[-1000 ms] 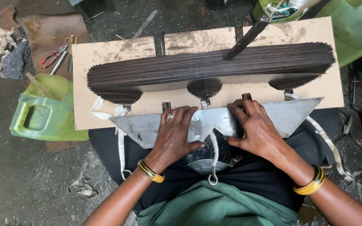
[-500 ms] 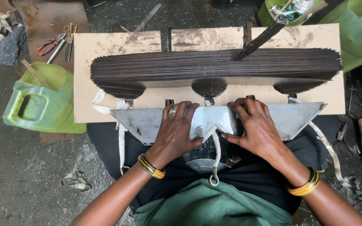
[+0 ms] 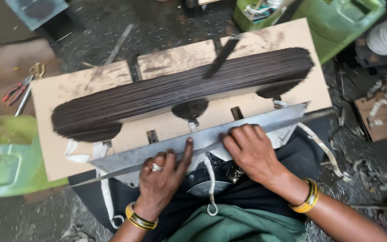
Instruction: The person sits on the floor of a workshop and works on a large bundle of dark incense sticks held on a board. They press the bundle flat with a metal plate, use a knife to trim and square the ends of the bundle, tap and realign the sticks, and repeatedly reposition the bundle to trim different sections.
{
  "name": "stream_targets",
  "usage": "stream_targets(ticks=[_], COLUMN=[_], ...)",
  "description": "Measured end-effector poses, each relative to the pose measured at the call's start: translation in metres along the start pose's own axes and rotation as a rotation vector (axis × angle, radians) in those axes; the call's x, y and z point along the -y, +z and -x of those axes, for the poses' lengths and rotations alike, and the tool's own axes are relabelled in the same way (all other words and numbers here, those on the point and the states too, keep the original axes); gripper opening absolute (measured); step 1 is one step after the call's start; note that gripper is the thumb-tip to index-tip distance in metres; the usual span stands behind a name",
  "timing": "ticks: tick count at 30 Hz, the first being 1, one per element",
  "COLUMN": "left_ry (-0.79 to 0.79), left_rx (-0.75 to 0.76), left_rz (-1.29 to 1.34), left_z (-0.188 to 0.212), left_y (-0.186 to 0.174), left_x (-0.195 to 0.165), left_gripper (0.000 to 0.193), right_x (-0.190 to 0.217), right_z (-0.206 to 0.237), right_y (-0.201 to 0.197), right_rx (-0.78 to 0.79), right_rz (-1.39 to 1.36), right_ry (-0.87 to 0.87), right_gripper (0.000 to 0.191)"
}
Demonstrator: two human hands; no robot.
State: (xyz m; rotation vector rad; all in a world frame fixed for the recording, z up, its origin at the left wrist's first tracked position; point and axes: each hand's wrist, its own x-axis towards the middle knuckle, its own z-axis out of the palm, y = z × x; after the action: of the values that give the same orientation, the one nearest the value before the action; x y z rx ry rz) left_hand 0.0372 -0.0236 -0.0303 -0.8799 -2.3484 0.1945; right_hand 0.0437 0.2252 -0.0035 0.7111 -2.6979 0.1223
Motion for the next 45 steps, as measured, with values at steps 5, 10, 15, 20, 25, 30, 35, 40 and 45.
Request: stream_targets(ticks=[5, 10, 15, 20, 25, 30, 35, 40, 45], left_ry=[0.001, 0.009, -0.058, -0.213, -0.298, -0.266, -0.274, -0.304, -0.327], left_rx=[0.056, 0.094, 0.164, 0.32, 0.408, 0.424, 0.402, 0.414, 0.396], left_rz=[0.088, 0.134, 0.338, 0.742, 0.898, 0.847, 0.729, 0.698, 0.686], left_z=[-0.002, -0.014, -0.035, -0.052, -0.048, -0.031, -0.024, -0.022, -0.024], left_y=[-0.001, -0.01, -0.018, -0.019, 0.002, 0.013, 0.013, 0.01, 0.006], left_x=[-0.004, -0.007, -0.005, 0.023, 0.046, 0.04, 0.023, 0.019, 0.019], left_gripper=[0.045, 0.043, 0.049, 0.055, 0.064, 0.082, 0.1, 0.101, 0.106], right_x=[-0.03, -0.077, -0.076, -0.034, -0.01, -0.01, -0.004, 0.0, -0.003], right_z=[0.022, 0.054, 0.058, 0.017, -0.017, -0.018, -0.019, -0.024, -0.026], right_y=[-0.018, -0.034, -0.041, -0.026, 0.006, 0.021, 0.025, 0.025, 0.022], right_rx=[0.046, 0.107, 0.028, 0.028, 0.173, 0.271, 0.318, 0.365, 0.365], right_rz=[-0.061, 0.023, -0.18, -0.217, -0.222, -0.242, -0.19, -0.148, -0.175], right_ry=[0.016, 0.103, 0.197, 0.154, 0.131, 0.145, 0.15, 0.135, 0.14], right_gripper=[0.045, 0.038, 0.054, 0.077, 0.094, 0.096, 0.101, 0.105, 0.1])
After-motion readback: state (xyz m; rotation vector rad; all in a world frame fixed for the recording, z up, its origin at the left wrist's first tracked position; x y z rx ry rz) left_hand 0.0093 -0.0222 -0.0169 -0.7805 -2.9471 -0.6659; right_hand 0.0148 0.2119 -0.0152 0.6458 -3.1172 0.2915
